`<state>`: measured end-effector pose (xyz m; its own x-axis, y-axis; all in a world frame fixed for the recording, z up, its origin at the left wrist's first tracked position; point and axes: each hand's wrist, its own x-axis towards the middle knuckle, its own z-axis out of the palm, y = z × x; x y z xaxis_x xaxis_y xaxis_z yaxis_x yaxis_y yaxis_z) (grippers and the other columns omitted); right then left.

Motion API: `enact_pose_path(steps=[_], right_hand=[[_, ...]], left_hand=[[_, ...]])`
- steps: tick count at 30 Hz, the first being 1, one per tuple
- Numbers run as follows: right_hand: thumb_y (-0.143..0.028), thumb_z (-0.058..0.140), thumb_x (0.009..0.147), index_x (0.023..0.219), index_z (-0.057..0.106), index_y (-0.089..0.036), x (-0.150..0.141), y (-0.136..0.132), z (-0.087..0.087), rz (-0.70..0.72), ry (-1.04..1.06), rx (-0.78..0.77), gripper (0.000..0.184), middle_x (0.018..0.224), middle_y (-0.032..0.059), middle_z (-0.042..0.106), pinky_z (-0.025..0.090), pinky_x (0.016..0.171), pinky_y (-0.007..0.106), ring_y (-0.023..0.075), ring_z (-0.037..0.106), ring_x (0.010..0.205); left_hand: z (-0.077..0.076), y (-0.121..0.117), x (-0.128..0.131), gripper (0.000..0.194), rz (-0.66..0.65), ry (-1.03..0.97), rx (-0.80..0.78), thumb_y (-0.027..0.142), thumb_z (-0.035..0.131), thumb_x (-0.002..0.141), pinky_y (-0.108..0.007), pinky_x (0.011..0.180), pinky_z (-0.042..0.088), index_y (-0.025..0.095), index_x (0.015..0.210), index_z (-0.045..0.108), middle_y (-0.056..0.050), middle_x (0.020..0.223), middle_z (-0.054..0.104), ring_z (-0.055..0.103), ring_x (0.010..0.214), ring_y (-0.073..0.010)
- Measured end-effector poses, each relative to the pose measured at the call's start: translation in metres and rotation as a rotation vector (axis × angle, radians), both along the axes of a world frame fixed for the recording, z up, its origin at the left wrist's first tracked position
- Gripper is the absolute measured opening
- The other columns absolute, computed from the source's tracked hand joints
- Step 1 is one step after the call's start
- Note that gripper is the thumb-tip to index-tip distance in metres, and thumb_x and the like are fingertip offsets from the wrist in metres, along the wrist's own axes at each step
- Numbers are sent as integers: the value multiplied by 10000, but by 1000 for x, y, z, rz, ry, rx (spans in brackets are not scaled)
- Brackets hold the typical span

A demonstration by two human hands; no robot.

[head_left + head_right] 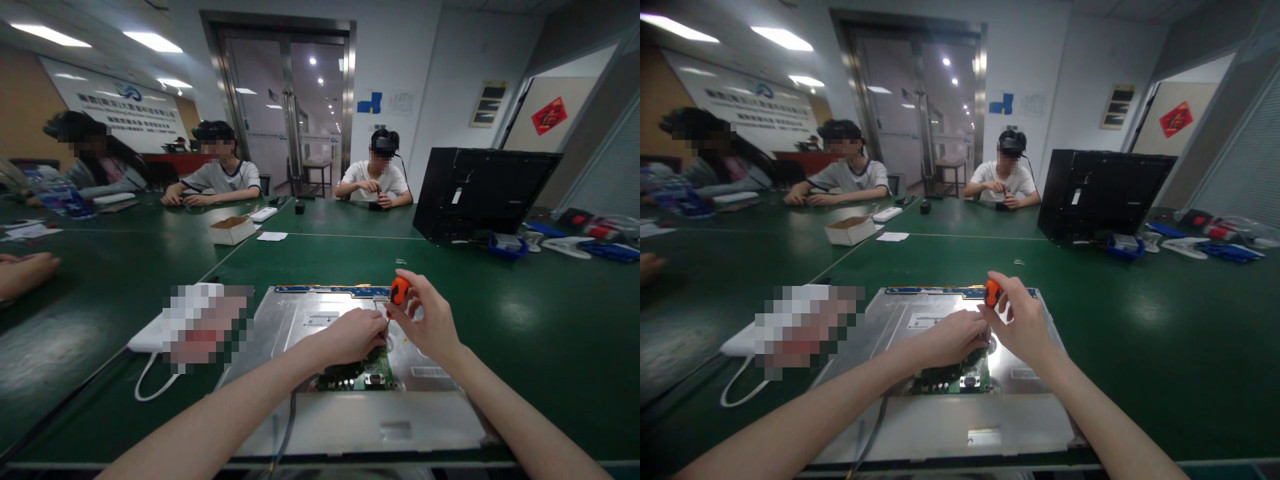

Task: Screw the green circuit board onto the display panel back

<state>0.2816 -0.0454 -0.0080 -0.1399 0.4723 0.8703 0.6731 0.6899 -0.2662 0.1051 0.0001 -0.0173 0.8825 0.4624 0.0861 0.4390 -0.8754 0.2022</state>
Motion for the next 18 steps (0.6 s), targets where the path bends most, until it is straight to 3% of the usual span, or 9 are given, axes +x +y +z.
enact_pose_path(steps=[7, 11, 18], right_hand=[[-250, 512, 1025, 1457, 376, -238, -1, -3, 3, 28, -14, -29, 453, 747, -19, 667, 500, 431, 190, 120, 615, 499], [-324, 535, 1027, 1401, 392, -242, 0, 0, -2, 28, 14, -32, 408, 779, 0, 681, 505, 435, 199, 139, 650, 545], [-410, 618, 993, 1326, 435, -250, 1, 3, -6, -14, 62, 0, 413, 758, -39, 627, 457, 388, 185, 105, 570, 466]], left_hand=[[-1, 1, 0, 32, -34, -5, -10, 140, 657, 948, -303, 800, 496, 162, 969, 663, -70, 1019, 727, 691, 949, -240], [-2, 2, 0, 58, -29, -19, -7, 147, 667, 942, -313, 802, 492, 165, 996, 672, -77, 1042, 725, 687, 956, -248], [2, -1, -2, 70, -25, -31, -42, 130, 655, 941, -308, 798, 483, 176, 988, 680, -74, 1033, 721, 685, 970, -247]])
